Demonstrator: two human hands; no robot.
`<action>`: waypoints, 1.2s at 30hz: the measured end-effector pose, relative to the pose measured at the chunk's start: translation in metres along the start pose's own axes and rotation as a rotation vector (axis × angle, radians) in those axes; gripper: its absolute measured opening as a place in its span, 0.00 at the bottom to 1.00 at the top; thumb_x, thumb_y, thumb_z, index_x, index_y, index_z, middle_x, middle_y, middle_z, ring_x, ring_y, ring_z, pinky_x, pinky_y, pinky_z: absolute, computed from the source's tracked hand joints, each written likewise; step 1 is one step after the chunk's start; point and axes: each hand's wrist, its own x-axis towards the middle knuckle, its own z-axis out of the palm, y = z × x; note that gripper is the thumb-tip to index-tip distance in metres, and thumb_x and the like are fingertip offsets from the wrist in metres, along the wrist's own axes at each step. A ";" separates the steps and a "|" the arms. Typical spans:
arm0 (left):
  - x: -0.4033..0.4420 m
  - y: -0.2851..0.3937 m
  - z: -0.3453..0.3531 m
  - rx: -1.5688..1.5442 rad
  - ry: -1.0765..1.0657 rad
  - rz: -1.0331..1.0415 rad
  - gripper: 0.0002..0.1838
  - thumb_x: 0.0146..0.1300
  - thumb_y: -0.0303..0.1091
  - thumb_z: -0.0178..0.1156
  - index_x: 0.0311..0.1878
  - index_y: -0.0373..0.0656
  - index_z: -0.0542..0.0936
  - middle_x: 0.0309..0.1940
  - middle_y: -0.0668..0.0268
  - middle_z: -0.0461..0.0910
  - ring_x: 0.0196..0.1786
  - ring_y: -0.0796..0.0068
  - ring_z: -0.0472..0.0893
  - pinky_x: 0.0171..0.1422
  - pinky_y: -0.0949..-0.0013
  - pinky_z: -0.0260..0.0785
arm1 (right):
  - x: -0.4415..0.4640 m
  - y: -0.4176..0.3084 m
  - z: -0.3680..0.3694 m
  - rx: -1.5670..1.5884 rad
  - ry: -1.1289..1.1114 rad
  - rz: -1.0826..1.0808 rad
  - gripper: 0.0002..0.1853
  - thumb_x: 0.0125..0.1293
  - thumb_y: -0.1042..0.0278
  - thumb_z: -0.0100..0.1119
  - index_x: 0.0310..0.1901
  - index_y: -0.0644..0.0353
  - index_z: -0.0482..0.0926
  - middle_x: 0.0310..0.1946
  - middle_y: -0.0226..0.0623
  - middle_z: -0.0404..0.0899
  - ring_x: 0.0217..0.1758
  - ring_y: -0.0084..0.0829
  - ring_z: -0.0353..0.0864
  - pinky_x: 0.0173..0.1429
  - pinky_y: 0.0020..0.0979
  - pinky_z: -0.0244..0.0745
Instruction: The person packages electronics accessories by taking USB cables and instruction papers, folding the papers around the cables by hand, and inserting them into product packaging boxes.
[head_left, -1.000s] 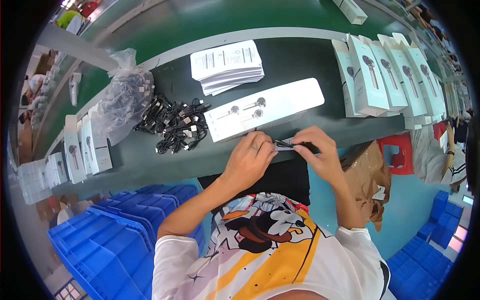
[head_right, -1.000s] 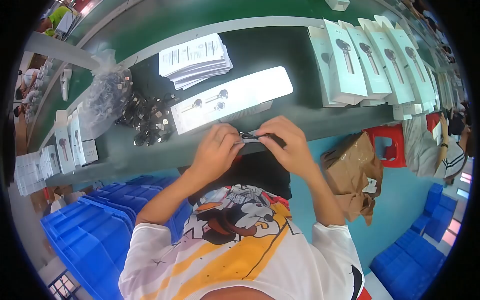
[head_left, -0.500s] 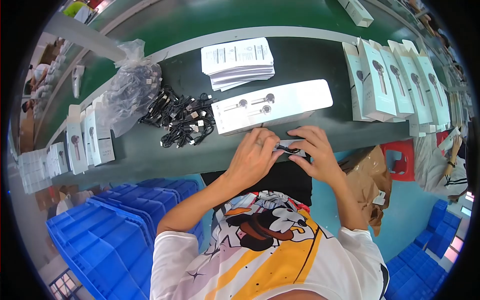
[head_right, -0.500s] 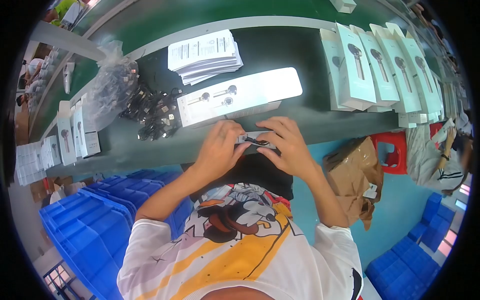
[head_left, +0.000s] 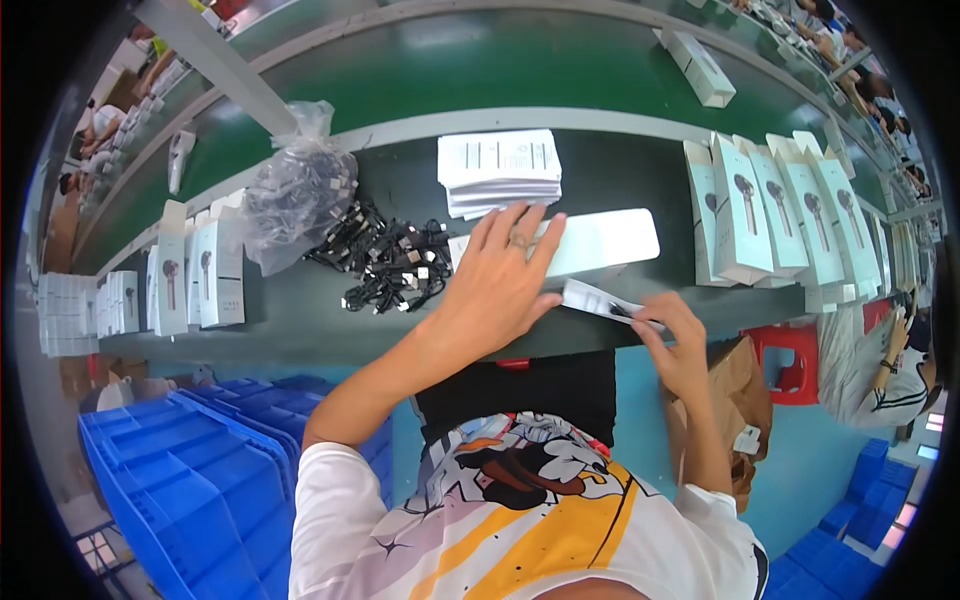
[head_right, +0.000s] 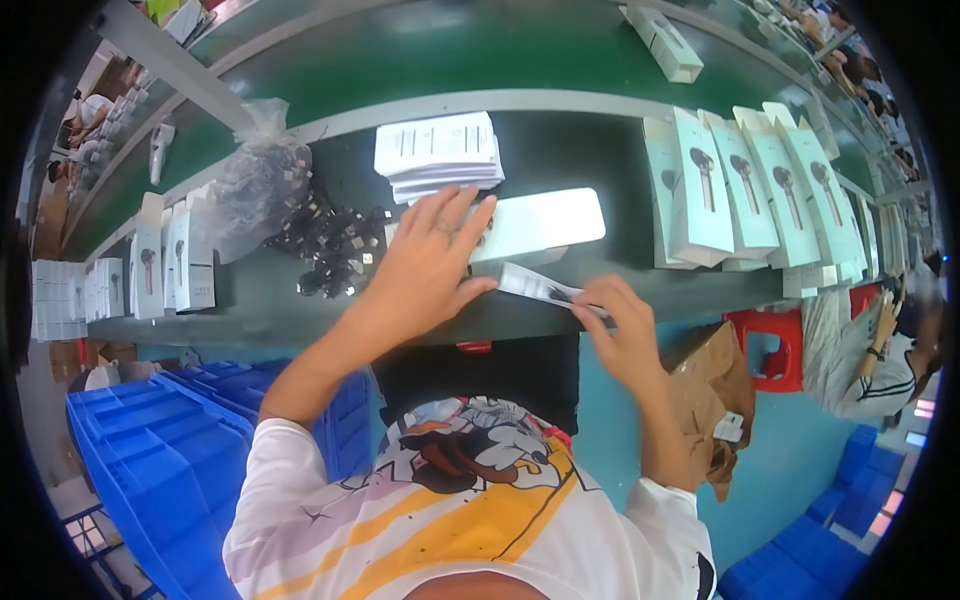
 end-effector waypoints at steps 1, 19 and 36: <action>-0.002 -0.009 0.007 0.062 -0.023 0.010 0.43 0.56 0.39 0.75 0.74 0.40 0.68 0.65 0.50 0.72 0.69 0.46 0.70 0.73 0.50 0.63 | -0.002 0.002 -0.006 -0.003 0.040 -0.010 0.08 0.61 0.82 0.67 0.41 0.65 0.82 0.40 0.44 0.81 0.41 0.44 0.83 0.47 0.35 0.78; -0.040 0.001 -0.020 -0.159 -0.058 0.060 0.46 0.52 0.34 0.77 0.76 0.45 0.68 0.64 0.55 0.73 0.64 0.50 0.73 0.67 0.51 0.66 | 0.004 0.032 0.017 0.116 -0.069 0.131 0.15 0.62 0.73 0.69 0.50 0.68 0.82 0.47 0.45 0.85 0.48 0.38 0.84 0.52 0.37 0.79; -0.142 -0.073 -0.153 0.440 0.572 -0.596 0.40 0.60 0.33 0.74 0.74 0.34 0.69 0.58 0.47 0.78 0.58 0.46 0.81 0.63 0.56 0.73 | 0.075 -0.014 0.040 0.573 0.051 0.058 0.10 0.74 0.80 0.52 0.50 0.69 0.82 0.46 0.41 0.84 0.51 0.30 0.83 0.60 0.31 0.77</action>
